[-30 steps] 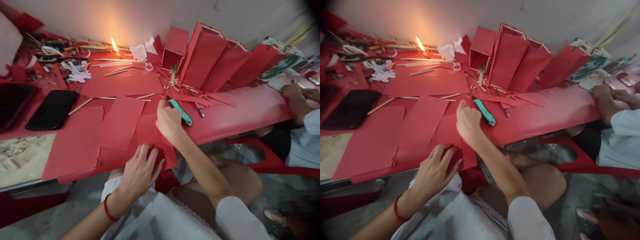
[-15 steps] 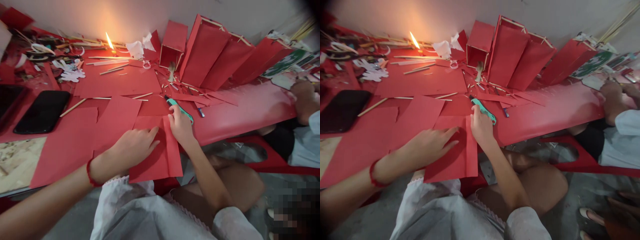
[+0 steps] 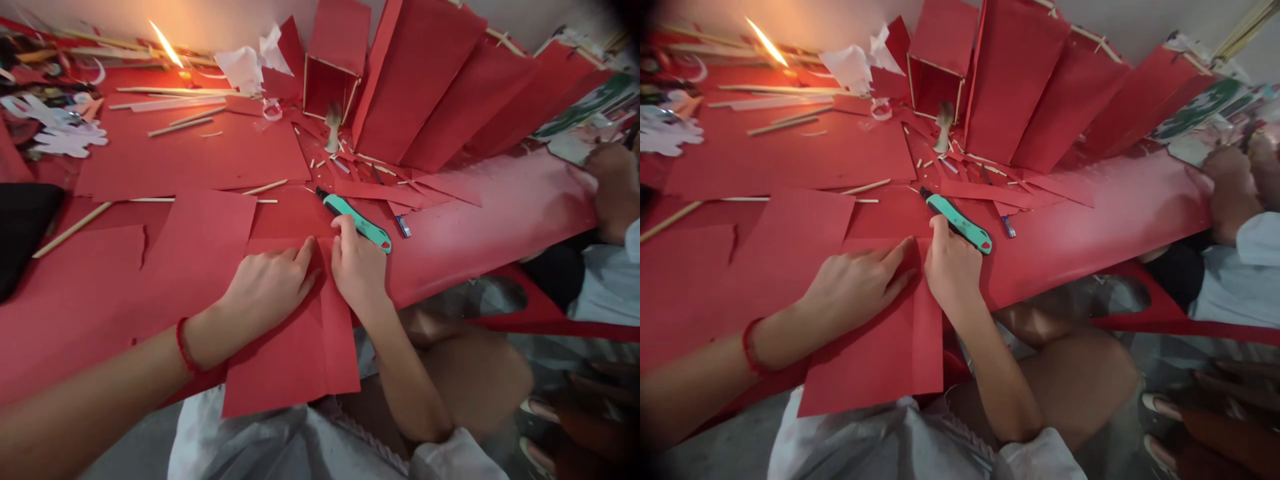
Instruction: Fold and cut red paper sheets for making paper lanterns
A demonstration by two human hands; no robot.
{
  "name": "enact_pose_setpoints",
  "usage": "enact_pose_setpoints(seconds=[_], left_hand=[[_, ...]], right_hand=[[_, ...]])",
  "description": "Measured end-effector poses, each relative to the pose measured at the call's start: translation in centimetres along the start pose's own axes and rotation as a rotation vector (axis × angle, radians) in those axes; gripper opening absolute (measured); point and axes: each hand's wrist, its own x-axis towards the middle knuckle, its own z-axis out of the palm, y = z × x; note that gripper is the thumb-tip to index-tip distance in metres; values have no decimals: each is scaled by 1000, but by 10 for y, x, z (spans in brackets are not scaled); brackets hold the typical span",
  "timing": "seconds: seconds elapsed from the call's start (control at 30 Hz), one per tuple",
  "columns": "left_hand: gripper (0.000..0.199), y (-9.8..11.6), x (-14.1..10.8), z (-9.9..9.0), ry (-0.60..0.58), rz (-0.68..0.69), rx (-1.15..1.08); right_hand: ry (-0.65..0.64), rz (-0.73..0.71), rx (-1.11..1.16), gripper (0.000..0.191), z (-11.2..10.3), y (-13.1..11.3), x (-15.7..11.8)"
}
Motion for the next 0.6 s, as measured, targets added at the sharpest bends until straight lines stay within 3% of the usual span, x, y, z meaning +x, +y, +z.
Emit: enact_pose_setpoints(seconds=[0.43, 0.6], left_hand=[[71, 0, -1, 7, -93, 95, 117], [69, 0, -2, 8, -79, 82, 78]], right_hand=[[-145, 74, -84, 33, -3, -6, 1], [-81, 119, 19, 35, -4, -4, -3]])
